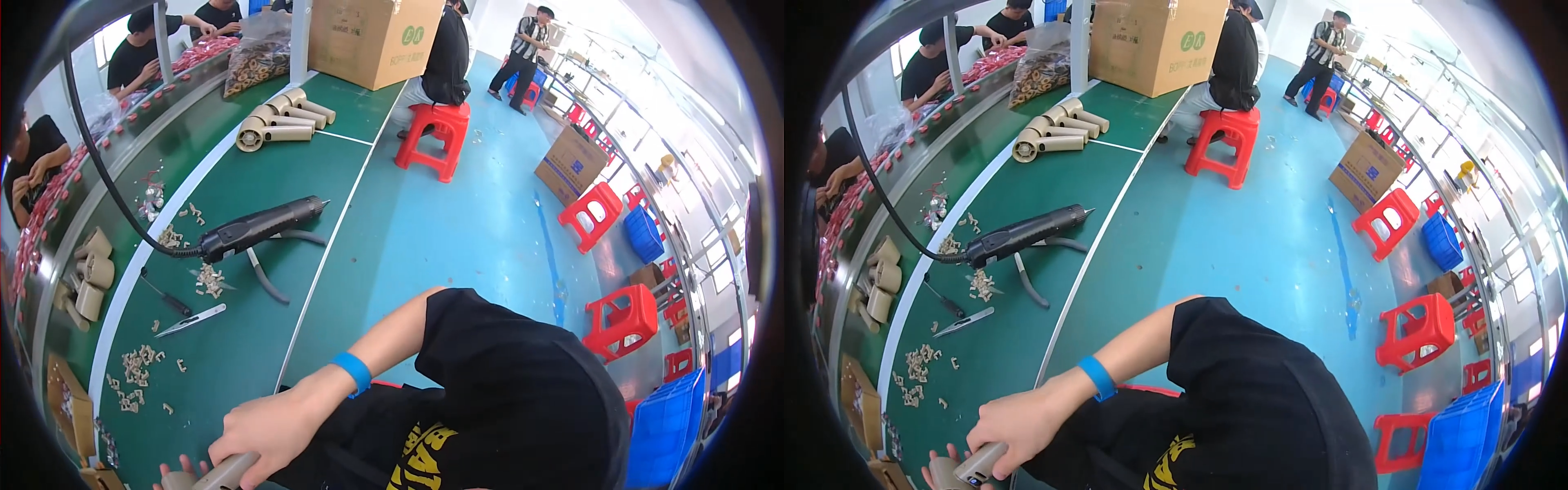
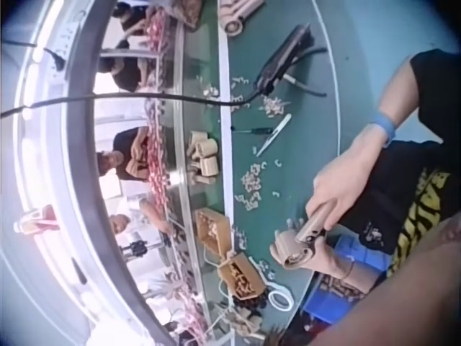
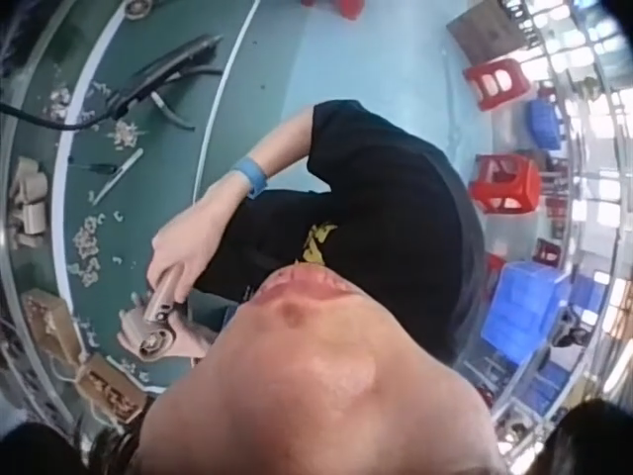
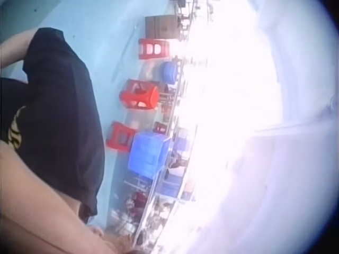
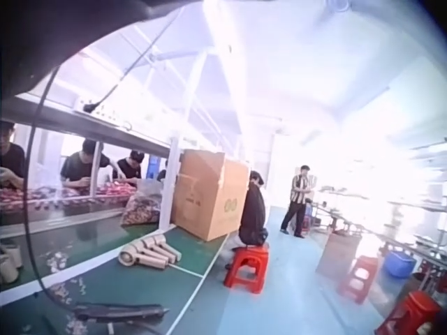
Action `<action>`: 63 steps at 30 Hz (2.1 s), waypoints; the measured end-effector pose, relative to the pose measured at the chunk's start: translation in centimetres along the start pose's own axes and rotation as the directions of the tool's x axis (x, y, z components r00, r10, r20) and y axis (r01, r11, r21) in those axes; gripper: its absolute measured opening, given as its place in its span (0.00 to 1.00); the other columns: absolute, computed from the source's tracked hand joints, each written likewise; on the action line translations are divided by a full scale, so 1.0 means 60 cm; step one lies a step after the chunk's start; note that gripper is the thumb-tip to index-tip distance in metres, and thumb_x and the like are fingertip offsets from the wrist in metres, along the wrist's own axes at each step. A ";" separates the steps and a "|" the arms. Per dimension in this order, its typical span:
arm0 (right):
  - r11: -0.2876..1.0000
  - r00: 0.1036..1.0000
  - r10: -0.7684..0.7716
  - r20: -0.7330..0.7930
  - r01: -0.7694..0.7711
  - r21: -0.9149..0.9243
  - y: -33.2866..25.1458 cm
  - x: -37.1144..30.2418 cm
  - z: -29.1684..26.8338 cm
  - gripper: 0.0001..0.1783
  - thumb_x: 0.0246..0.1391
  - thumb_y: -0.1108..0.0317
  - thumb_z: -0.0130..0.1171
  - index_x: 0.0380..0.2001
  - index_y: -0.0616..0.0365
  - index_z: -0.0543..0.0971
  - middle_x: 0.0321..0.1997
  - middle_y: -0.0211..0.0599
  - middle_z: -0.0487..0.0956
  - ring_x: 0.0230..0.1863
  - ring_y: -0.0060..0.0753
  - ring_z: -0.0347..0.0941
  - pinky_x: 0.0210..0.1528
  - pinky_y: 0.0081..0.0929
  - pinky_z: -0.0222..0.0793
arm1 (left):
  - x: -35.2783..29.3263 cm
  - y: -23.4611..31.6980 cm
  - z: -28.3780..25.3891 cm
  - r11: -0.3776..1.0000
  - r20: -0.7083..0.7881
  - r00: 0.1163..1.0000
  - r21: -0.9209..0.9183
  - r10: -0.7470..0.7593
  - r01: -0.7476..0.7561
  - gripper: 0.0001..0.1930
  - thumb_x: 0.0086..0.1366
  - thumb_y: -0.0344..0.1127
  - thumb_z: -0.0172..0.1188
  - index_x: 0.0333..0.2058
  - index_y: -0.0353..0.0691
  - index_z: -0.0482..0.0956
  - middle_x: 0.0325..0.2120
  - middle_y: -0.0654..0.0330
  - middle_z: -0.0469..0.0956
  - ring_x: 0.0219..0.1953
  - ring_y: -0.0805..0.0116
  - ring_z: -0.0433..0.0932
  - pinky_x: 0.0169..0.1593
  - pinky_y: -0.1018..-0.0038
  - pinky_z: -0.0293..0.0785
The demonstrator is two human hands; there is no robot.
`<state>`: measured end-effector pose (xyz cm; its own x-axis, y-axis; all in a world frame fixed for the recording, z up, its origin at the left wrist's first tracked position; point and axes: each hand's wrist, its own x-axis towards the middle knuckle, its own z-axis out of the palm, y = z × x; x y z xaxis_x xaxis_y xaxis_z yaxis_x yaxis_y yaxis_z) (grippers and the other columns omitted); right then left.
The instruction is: The person assembles a portable handheld fan by combining a rechargeable battery, a circuit board, and fan casing components, securing them with screws using an electric screwdriver and tweezers.
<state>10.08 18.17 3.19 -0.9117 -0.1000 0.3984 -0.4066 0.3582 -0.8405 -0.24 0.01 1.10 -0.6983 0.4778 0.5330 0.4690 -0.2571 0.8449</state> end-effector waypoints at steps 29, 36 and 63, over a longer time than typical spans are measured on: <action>0.919 0.933 0.351 -0.077 -0.359 -0.166 -0.003 0.033 0.006 0.08 0.59 0.69 0.56 0.39 0.60 0.80 0.25 0.34 0.77 0.21 0.21 0.72 0.23 0.20 0.65 | -0.019 0.001 0.044 0.703 0.033 0.880 -0.588 -0.474 0.400 0.19 0.71 0.46 0.47 0.49 0.35 0.64 0.38 0.51 0.77 0.46 0.51 0.77 0.53 0.58 0.73; 0.589 0.984 -0.029 -0.175 -0.125 -0.799 0.086 0.081 -0.083 0.09 0.50 0.74 0.60 0.37 0.57 0.81 0.36 0.36 0.78 0.34 0.44 0.75 0.38 0.33 0.71 | 0.011 -0.014 0.027 0.499 0.092 0.819 -0.752 -0.566 0.430 0.17 0.72 0.39 0.47 0.52 0.34 0.62 0.23 0.62 0.63 0.18 0.77 0.64 0.19 0.77 0.64; 0.971 0.996 0.006 -0.094 -0.029 -0.237 0.014 0.105 0.009 0.12 0.40 0.82 0.67 0.31 0.59 0.83 0.34 0.35 0.78 0.31 0.26 0.77 0.34 0.20 0.73 | -0.002 -0.021 0.021 0.480 0.237 0.830 -0.722 -0.504 0.498 0.30 0.59 0.24 0.48 0.61 0.35 0.53 0.30 0.56 0.72 0.23 0.69 0.75 0.29 0.72 0.75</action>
<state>3.97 17.34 4.79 -0.9047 -0.0098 0.4259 -0.3548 0.5708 -0.7405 -0.04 1.31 -0.08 -0.6878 0.7258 0.0057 -0.5133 -0.4920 0.7032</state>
